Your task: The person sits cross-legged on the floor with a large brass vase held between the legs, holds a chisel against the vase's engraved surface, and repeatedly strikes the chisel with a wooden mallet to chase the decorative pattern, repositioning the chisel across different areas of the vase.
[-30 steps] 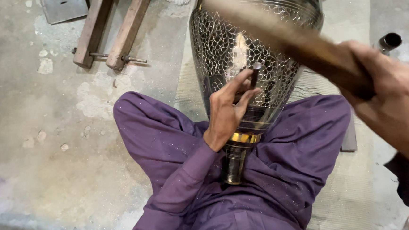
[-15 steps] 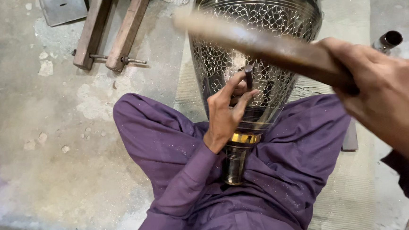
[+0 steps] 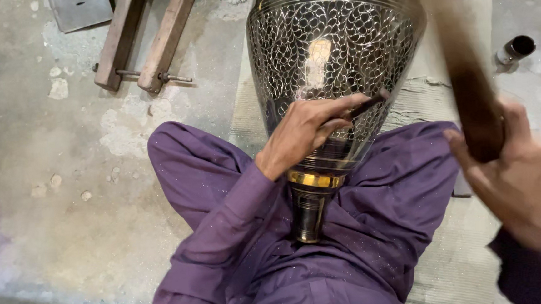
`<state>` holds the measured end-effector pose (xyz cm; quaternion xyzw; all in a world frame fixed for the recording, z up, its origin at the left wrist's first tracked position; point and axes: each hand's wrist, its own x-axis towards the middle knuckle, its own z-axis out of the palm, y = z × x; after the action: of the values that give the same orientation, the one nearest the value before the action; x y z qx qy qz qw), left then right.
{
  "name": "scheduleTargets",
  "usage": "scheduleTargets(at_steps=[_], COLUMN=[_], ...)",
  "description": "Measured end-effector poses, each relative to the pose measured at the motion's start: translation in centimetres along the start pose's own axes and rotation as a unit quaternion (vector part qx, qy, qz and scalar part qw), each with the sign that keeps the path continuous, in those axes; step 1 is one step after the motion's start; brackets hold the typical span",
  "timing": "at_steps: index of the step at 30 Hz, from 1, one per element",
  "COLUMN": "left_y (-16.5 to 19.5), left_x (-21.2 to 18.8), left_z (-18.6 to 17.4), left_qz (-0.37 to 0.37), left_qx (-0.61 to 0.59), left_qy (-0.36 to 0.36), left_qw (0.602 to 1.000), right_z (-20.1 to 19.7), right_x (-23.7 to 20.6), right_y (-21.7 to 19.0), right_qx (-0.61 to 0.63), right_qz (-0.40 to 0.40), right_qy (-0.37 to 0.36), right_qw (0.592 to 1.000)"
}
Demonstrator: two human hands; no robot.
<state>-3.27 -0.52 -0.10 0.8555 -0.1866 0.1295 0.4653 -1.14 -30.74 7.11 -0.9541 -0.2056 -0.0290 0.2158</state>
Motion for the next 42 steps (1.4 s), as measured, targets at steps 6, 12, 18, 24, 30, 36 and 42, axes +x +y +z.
scheduleTargets(at_steps=[6,12,18,24,30,36,42], left_y=[0.1,-0.5,0.1,0.0,-1.3,-1.4,-1.1], left_x=[1.8,3.0,3.5,2.4,0.9,1.1,1.3], left_z=[-0.2,0.0,0.6,0.2,-0.4,-0.3,-0.3], left_qz=[0.001,0.044,0.088,0.119,0.029,0.018,0.036], left_qx=[0.049,0.088,0.179,0.203,0.000,0.010,0.007], left_qy=[-0.113,-0.197,-0.257,-0.190,-0.019,-0.044,-0.046], left_qw=[0.992,0.976,0.946,0.953,0.999,0.999,0.998], right_z=[5.5,10.9,14.4,14.9,11.6,7.8,5.0], right_x=[-3.9,-7.6,-9.5,-10.8,-9.1,-5.2,-2.6], right_y=[2.5,4.8,4.8,4.8,5.6,5.9,5.4], right_qx=[0.100,0.213,0.217,0.166,0.203,0.053,0.075], right_qz=[-0.036,0.011,-0.006,0.058,0.065,-0.076,-0.050], right_qy=[0.099,0.144,0.201,0.141,0.100,0.069,0.083], right_qw=[0.989,0.966,0.955,0.974,0.972,0.993,0.992])
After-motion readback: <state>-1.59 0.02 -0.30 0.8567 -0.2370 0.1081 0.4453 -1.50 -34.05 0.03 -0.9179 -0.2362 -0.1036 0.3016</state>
